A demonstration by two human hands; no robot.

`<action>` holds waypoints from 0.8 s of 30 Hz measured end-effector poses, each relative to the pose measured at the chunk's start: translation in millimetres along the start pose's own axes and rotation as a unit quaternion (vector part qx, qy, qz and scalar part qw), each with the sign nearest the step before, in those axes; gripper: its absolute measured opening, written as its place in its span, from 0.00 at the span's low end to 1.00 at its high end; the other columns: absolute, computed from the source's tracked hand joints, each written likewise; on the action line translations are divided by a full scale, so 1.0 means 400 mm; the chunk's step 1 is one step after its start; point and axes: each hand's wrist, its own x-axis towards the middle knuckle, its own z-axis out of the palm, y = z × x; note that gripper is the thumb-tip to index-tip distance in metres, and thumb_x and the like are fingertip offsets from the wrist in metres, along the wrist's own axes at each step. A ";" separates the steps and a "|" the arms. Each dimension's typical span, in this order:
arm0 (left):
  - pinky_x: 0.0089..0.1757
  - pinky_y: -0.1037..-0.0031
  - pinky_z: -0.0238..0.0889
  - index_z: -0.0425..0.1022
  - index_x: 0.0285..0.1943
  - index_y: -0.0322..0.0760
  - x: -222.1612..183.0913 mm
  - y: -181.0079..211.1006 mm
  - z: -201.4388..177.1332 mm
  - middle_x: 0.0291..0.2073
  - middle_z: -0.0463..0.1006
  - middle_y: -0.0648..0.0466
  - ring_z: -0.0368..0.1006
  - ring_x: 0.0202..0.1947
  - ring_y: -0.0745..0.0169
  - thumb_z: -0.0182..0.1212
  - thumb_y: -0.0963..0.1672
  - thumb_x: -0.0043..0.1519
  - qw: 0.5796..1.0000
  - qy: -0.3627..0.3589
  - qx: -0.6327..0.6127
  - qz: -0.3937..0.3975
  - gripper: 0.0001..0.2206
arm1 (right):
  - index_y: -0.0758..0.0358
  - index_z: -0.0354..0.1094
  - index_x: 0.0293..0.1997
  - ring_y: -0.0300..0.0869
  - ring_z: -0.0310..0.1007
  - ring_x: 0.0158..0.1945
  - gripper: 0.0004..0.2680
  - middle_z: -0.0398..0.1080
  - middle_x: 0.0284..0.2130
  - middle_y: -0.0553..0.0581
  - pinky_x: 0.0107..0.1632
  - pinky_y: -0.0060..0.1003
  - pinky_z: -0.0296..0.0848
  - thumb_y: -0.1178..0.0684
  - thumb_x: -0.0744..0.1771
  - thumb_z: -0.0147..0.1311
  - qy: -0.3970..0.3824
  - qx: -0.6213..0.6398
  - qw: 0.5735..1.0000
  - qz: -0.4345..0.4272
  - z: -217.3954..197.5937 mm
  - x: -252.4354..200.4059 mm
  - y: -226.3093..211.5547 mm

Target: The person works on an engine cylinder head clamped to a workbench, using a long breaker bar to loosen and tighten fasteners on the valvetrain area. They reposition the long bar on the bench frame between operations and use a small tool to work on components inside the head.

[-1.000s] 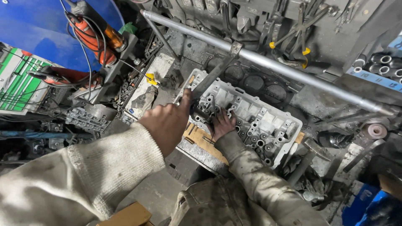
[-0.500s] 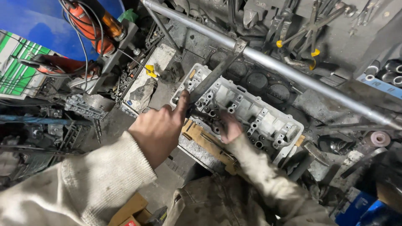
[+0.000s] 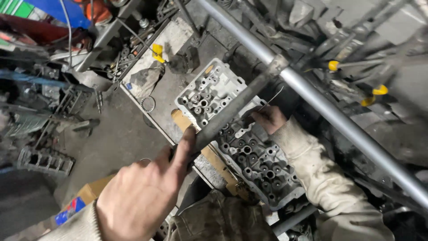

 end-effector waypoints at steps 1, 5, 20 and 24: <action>0.24 0.60 0.77 0.45 0.82 0.43 -0.004 0.005 0.021 0.44 0.78 0.39 0.81 0.24 0.48 0.51 0.38 0.54 0.998 0.061 0.013 0.002 0.41 | 0.73 0.75 0.46 0.40 0.78 0.37 0.08 0.79 0.34 0.60 0.41 0.34 0.75 0.57 0.69 0.54 -0.040 -0.005 0.999 -0.025 0.023 0.007 0.032; 0.27 0.62 0.77 0.38 0.83 0.46 0.008 0.005 -0.003 0.45 0.77 0.42 0.81 0.24 0.51 0.48 0.39 0.62 0.995 -0.090 -0.018 -0.027 0.37 | 0.69 0.77 0.45 0.39 0.79 0.37 0.08 0.81 0.33 0.58 0.42 0.33 0.76 0.57 0.72 0.50 -0.079 0.047 0.996 0.022 0.049 0.009 -0.038; 0.27 0.57 0.73 0.48 0.82 0.53 0.013 -0.012 0.080 0.27 0.76 0.51 0.77 0.25 0.56 0.49 0.46 0.66 0.996 -0.032 0.083 -0.003 0.31 | 0.65 0.75 0.49 0.50 0.83 0.41 0.07 0.80 0.38 0.62 0.43 0.40 0.80 0.59 0.67 0.58 -0.082 -0.074 0.985 -0.130 0.061 -0.009 -0.143; 0.24 0.60 0.75 0.45 0.83 0.42 0.016 -0.003 0.034 0.32 0.77 0.46 0.79 0.24 0.51 0.50 0.43 0.62 0.999 -0.045 0.016 -0.008 0.36 | 0.68 0.73 0.51 0.51 0.82 0.42 0.07 0.79 0.39 0.62 0.44 0.41 0.79 0.60 0.68 0.55 -0.119 -0.060 0.978 -0.162 0.077 0.007 -0.126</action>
